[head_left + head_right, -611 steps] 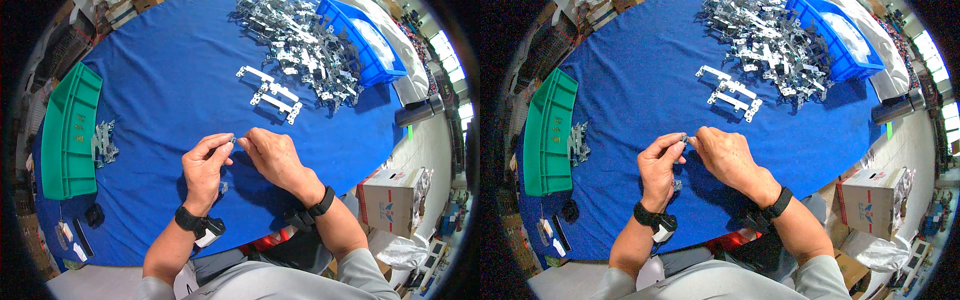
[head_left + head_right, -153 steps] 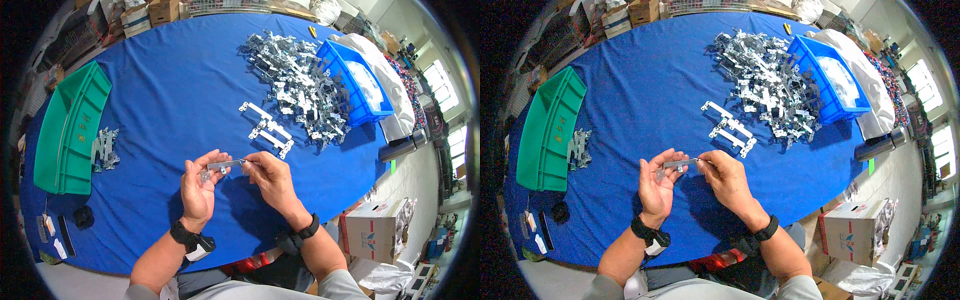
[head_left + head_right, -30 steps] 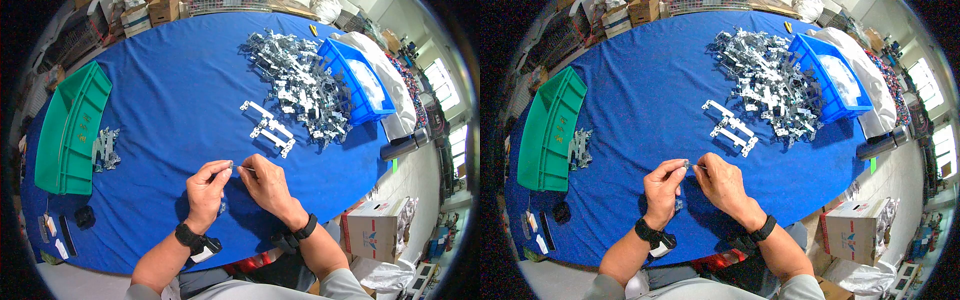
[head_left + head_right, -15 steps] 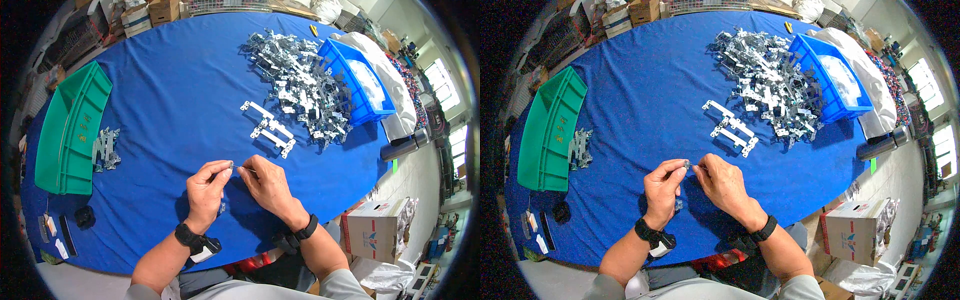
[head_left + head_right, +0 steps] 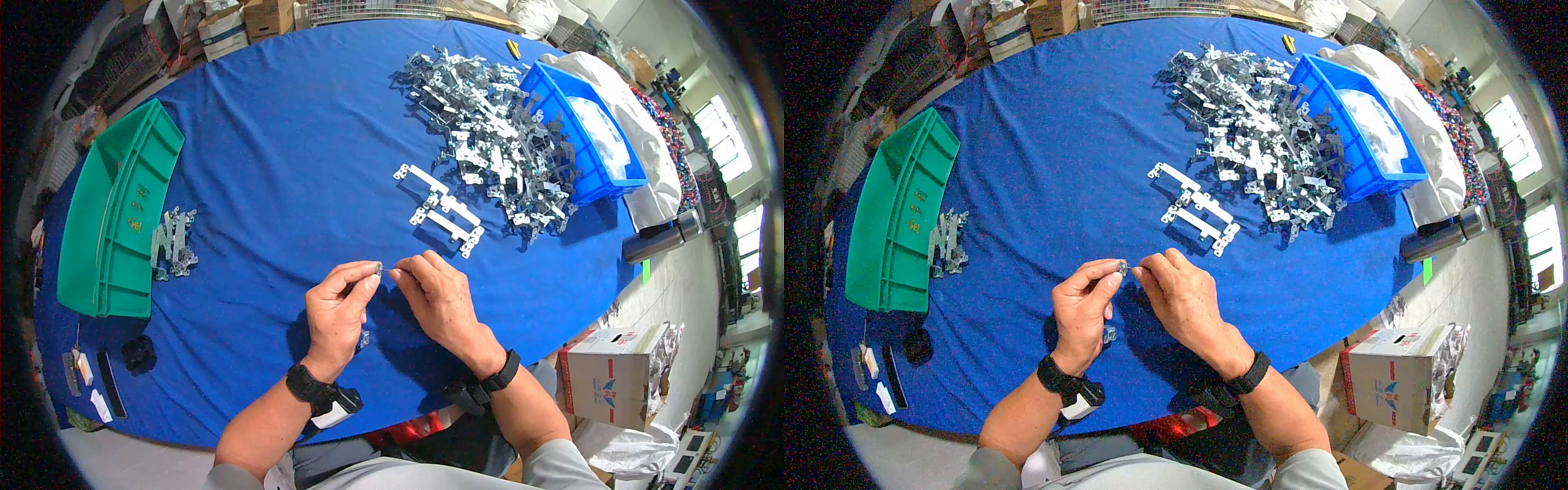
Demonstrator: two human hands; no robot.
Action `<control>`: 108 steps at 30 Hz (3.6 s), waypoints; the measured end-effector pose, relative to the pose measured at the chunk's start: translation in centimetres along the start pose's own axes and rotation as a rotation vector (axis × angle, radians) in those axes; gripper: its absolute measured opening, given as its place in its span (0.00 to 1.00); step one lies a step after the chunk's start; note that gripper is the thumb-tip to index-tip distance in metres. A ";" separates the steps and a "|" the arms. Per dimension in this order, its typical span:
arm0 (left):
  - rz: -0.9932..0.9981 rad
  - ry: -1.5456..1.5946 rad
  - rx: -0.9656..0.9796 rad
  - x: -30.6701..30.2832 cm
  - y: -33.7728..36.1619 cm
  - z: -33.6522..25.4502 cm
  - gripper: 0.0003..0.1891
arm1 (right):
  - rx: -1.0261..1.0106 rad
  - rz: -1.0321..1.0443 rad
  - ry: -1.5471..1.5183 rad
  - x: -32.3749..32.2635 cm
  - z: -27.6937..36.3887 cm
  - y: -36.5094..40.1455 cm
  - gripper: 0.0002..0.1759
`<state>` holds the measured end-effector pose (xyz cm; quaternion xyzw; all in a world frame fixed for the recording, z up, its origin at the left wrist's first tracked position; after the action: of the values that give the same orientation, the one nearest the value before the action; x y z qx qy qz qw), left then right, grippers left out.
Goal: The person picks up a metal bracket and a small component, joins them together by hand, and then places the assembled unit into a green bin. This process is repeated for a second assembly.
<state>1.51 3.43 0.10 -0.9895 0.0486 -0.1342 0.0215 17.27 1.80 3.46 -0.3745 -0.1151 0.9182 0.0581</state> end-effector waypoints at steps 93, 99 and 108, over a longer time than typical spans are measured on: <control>0.047 -0.066 0.037 0.1 0.2 0.0 0.08 | 0.051 0.070 0.080 0.1 -0.4 0.3 0.11; 0.039 -0.056 0.032 0.0 0.1 0.0 0.08 | 0.040 0.034 -0.089 0.0 -0.2 0.2 0.10; 0.035 -0.078 0.015 0.1 0.1 0.0 0.08 | 0.068 0.039 -0.130 0.0 -0.1 0.1 0.10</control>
<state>1.54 3.32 0.15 -0.9928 0.0641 -0.0955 0.0330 17.37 1.72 3.36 -0.3142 -0.0801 0.9449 0.0453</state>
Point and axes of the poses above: each hand's wrist, its own y-axis away from the middle knuckle, its own x-axis out of the palm, z = x × y, the point moved 4 cm from there along -y, towards the middle knuckle, and after that the axes turned 7 degrees about x, right-handed, at the moved point
